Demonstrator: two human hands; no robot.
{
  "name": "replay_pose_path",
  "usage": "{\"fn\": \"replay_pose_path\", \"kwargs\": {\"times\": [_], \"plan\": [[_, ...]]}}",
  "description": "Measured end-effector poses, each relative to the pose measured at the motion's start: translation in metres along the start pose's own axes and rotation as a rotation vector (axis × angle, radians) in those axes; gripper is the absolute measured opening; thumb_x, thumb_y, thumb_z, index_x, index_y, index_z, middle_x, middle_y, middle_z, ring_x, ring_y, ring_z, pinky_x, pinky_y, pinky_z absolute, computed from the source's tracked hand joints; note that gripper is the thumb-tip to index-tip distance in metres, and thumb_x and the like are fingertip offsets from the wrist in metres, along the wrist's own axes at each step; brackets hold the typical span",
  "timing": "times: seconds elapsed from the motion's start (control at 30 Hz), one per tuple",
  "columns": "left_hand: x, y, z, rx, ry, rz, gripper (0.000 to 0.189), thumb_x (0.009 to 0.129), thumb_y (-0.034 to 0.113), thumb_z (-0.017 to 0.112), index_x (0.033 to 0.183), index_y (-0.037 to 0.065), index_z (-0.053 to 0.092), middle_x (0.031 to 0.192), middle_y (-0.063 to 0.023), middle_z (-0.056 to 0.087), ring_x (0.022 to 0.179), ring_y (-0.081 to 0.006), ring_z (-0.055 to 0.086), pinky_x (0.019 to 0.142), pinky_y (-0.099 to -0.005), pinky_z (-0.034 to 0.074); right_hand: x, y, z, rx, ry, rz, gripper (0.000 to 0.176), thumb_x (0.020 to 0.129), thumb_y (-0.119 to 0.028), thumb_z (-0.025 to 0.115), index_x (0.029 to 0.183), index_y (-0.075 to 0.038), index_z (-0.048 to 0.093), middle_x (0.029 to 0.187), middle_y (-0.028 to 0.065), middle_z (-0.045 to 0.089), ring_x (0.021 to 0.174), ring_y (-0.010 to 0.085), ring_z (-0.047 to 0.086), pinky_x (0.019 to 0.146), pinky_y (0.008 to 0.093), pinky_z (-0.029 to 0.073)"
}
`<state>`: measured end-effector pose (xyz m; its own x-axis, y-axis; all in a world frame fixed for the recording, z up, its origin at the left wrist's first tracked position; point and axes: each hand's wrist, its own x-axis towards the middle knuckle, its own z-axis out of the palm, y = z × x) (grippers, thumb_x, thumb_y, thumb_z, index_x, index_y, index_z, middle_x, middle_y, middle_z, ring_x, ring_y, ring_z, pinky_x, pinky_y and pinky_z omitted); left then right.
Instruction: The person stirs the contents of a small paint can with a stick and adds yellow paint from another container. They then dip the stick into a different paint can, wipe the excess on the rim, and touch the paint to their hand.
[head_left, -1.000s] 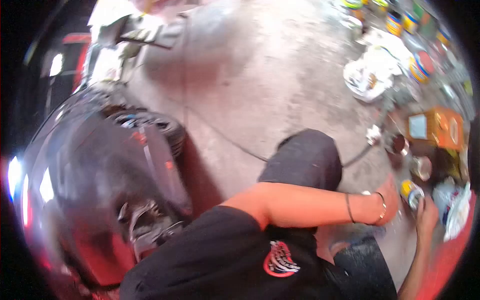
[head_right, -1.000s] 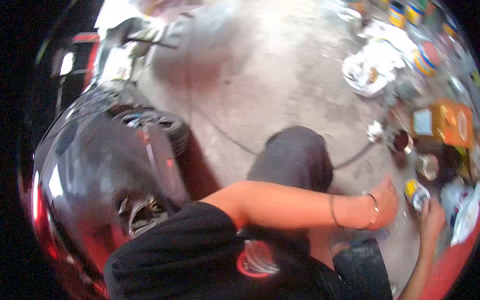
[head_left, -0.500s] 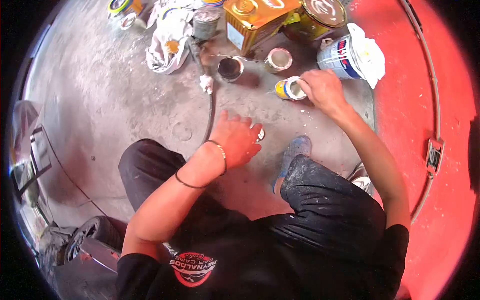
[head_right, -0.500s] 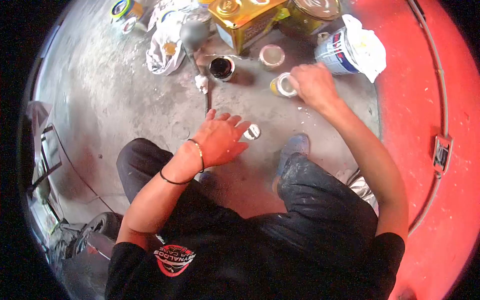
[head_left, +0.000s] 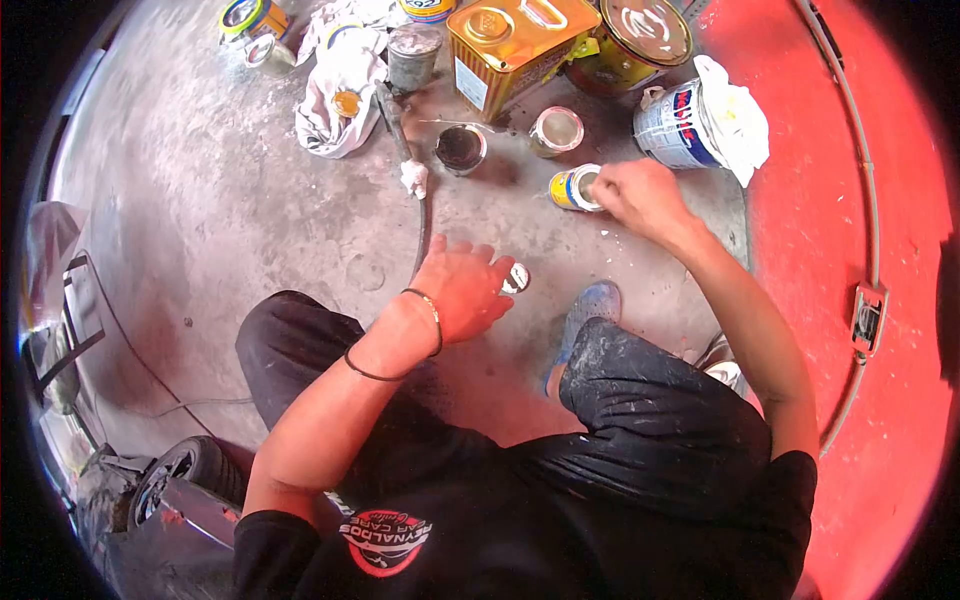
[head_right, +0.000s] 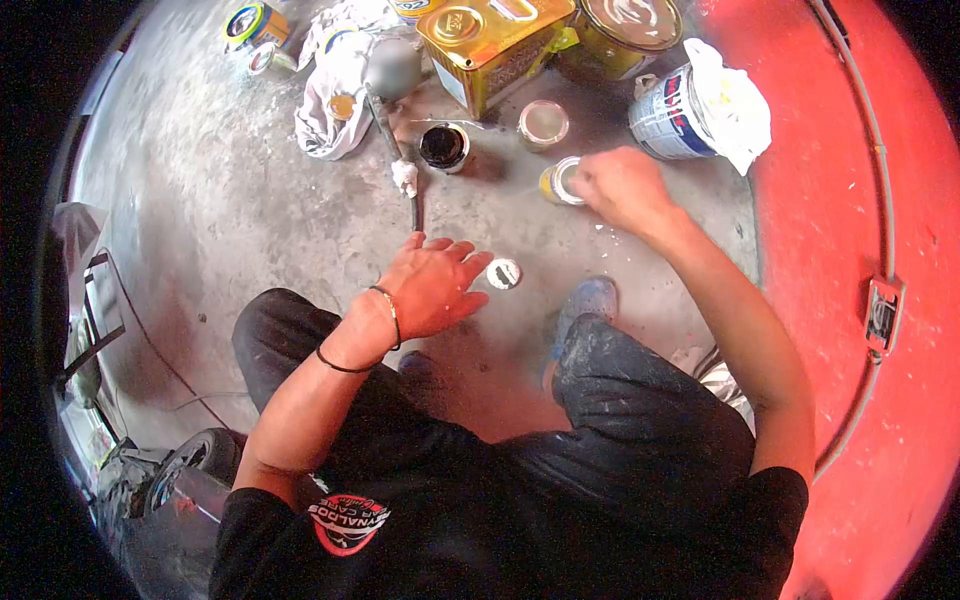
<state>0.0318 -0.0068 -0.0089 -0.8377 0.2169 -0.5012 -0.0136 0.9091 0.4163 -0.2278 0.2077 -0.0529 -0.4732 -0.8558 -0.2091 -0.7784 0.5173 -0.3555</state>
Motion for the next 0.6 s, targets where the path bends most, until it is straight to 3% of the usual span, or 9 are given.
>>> {"fn": "replay_pose_path", "kwargs": {"times": [0.1, 0.2, 0.3, 0.4, 0.5, 0.6], "plan": [[0.003, 0.003, -0.002, 0.007, -0.044, -0.006, 0.057, 0.103, 0.042, 0.070, 0.150, 0.011, 0.064, 0.141, -0.0157, 0.070, 0.132, -0.0375, 0.067, 0.116, -0.0645, 0.046, 0.005, 0.007, -0.001, -0.308, 0.173, -0.147, 0.028, 0.095, -0.034, 0.075, 0.088, -0.008, 0.078, 0.083, 0.0162, 0.077, 0.078, 0.0409, 0.073, 0.084, 0.0526, 0.054], [0.004, 0.002, 0.006, 0.011, -0.022, 0.016, 0.057, 0.103, 0.043, 0.070, 0.150, 0.011, 0.064, 0.141, -0.0151, 0.070, 0.131, -0.0376, 0.067, 0.116, -0.0657, 0.046, 0.005, 0.001, -0.005, -0.248, -0.183, -0.022, 0.027, 0.097, -0.035, 0.074, 0.094, -0.009, 0.080, 0.088, 0.0162, 0.079, 0.082, 0.0412, 0.074, 0.088, 0.0520, 0.055], [0.006, 0.001, 0.011, 0.015, -0.024, 0.003, 0.057, 0.103, 0.043, 0.071, 0.150, 0.011, 0.064, 0.141, -0.0150, 0.070, 0.132, -0.0374, 0.067, 0.116, -0.0662, 0.045, 0.001, 0.002, 0.001, -0.106, 0.127, -0.052, 0.028, 0.096, -0.034, 0.072, 0.090, -0.007, 0.079, 0.083, 0.0224, 0.075, 0.083, 0.0461, 0.074, 0.079, 0.0586, 0.057], [0.008, -0.001, 0.009, 0.005, -0.077, -0.018, 0.058, 0.102, 0.043, 0.071, 0.150, 0.011, 0.064, 0.140, -0.0150, 0.070, 0.132, -0.0370, 0.067, 0.116, -0.0663, 0.045, 0.001, 0.003, -0.004, -0.349, -0.032, -0.099, 0.028, 0.097, -0.034, 0.072, 0.090, -0.008, 0.079, 0.085, 0.0209, 0.076, 0.083, 0.0450, 0.074, 0.080, 0.0587, 0.056], [0.009, 0.000, 0.010, -0.003, -0.050, -0.016, 0.057, 0.102, 0.042, 0.071, 0.150, 0.011, 0.064, 0.139, -0.0150, 0.070, 0.132, -0.0369, 0.067, 0.115, -0.0662, 0.045, -0.002, -0.007, -0.007, -0.045, -0.081, 0.025, 0.029, 0.098, -0.036, 0.072, 0.090, -0.010, 0.080, 0.085, 0.0195, 0.077, 0.083, 0.0432, 0.075, 0.082, 0.0581, 0.055], [0.010, 0.001, 0.006, -0.029, -0.054, 0.004, 0.057, 0.102, 0.043, 0.072, 0.149, 0.011, 0.064, 0.139, -0.0153, 0.070, 0.131, -0.0370, 0.067, 0.115, -0.0659, 0.046, -0.004, 0.003, -0.003, -0.177, 0.147, -0.072, 0.026, 0.098, -0.032, 0.075, 0.095, -0.006, 0.079, 0.092, 0.0187, 0.079, 0.087, 0.0434, 0.075, 0.079, 0.0505, 0.057]]}}
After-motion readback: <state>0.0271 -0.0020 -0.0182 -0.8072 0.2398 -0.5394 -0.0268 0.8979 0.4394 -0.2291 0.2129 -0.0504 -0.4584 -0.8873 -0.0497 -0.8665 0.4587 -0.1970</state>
